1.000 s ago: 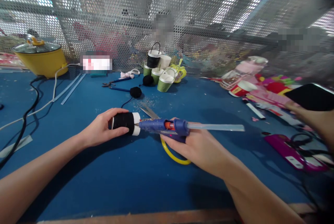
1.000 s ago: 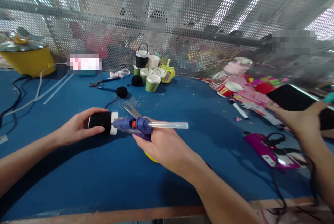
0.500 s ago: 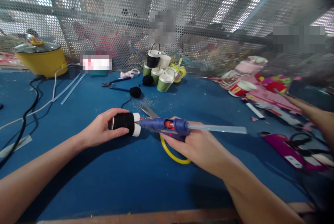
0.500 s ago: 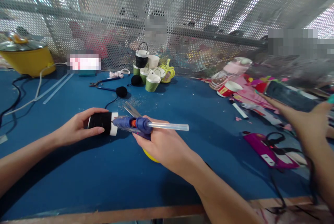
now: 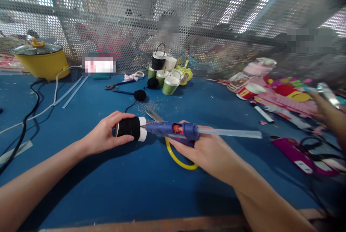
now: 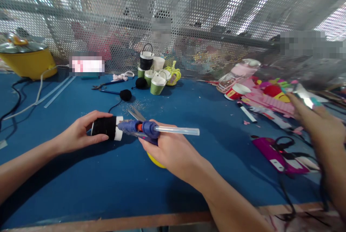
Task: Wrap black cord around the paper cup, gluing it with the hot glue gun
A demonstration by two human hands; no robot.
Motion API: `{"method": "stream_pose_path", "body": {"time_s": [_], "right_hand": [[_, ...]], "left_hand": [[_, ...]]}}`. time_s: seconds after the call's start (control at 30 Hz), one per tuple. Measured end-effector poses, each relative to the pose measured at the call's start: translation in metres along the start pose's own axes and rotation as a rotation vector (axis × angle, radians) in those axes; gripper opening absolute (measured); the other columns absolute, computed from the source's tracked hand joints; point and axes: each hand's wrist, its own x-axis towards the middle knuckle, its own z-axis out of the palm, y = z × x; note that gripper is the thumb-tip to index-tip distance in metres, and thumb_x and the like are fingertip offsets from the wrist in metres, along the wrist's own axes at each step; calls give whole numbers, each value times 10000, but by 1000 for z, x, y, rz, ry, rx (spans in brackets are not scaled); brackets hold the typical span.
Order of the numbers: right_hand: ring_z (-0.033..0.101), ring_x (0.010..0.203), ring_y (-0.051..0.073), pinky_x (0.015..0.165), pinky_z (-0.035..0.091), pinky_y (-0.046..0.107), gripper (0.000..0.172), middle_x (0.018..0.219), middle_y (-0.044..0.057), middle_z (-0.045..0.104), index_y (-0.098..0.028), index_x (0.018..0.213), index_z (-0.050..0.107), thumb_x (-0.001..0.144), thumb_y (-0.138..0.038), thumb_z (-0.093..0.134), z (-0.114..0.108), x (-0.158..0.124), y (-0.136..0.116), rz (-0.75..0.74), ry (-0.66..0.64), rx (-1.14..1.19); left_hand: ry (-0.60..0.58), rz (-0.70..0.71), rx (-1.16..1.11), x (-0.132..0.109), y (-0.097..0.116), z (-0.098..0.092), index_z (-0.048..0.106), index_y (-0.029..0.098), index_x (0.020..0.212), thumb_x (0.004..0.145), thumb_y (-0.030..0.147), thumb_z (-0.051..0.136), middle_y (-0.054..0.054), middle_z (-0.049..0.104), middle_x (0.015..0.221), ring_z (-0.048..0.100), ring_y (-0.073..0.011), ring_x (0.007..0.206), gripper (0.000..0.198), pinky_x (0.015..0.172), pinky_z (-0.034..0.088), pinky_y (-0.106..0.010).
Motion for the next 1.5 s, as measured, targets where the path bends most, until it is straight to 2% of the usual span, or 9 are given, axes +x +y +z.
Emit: {"method": "stream_pose_path", "body": {"time_s": [0.13,0.33,0.63,0.83,1.07,1.23,1.5], "right_hand": [[598,722,220,671,471,320,134,788,82,651,-232,796,602,779,-283,480,-3,0,-2,-35,-62,-9],[555,610,169,594,448,295,125,721,50,619,-208,728,545,794,-267,456,-2,0,-2,-57,12,32],[573,652,176,620,456,294,85,720,34,623,-205,746,544,792,-235,478,-4,-4,-3,-127,23,-13],[599,634,171,598,473,265,108,725,48,643,-182,756,585,789,-235,497,-3,-3,-3,-79,52,-91],[630,643,174,590,496,236,162,754,54,681,-168,869,635,792,-228,506,-2,-2,2,-86,88,-173],[637,648,188,573,498,245,168,727,55,684,-172,865,653,785,-223,515,-3,1,1,-83,90,-232],[627,621,175,558,484,238,168,703,52,675,-167,838,663,779,-196,508,-6,2,-3,-24,52,-145]], "left_hand": [[6,-12,-21,0,-1,0,448,210,1168,750,370,590,-71,532,1062,541,-206,920,470,794,451,-329],[-5,-55,-72,0,-1,1,466,209,1160,738,375,597,-70,557,1065,562,-210,905,472,786,464,-341],[-27,-187,-188,1,1,2,473,200,1139,741,400,580,-46,610,972,593,-189,795,458,678,484,-302],[-15,-56,-91,-1,0,2,464,213,1146,742,378,596,-52,572,1036,570,-196,889,456,766,459,-323],[6,107,84,-1,5,2,460,195,1145,736,340,611,-72,533,1015,528,-195,900,459,765,447,-316],[10,161,92,-2,6,3,453,188,1156,741,292,614,-85,498,1033,513,-198,930,458,792,453,-325],[-9,200,121,-4,5,4,422,219,1182,750,271,605,-97,459,1098,498,-215,998,472,833,458,-353]]}}
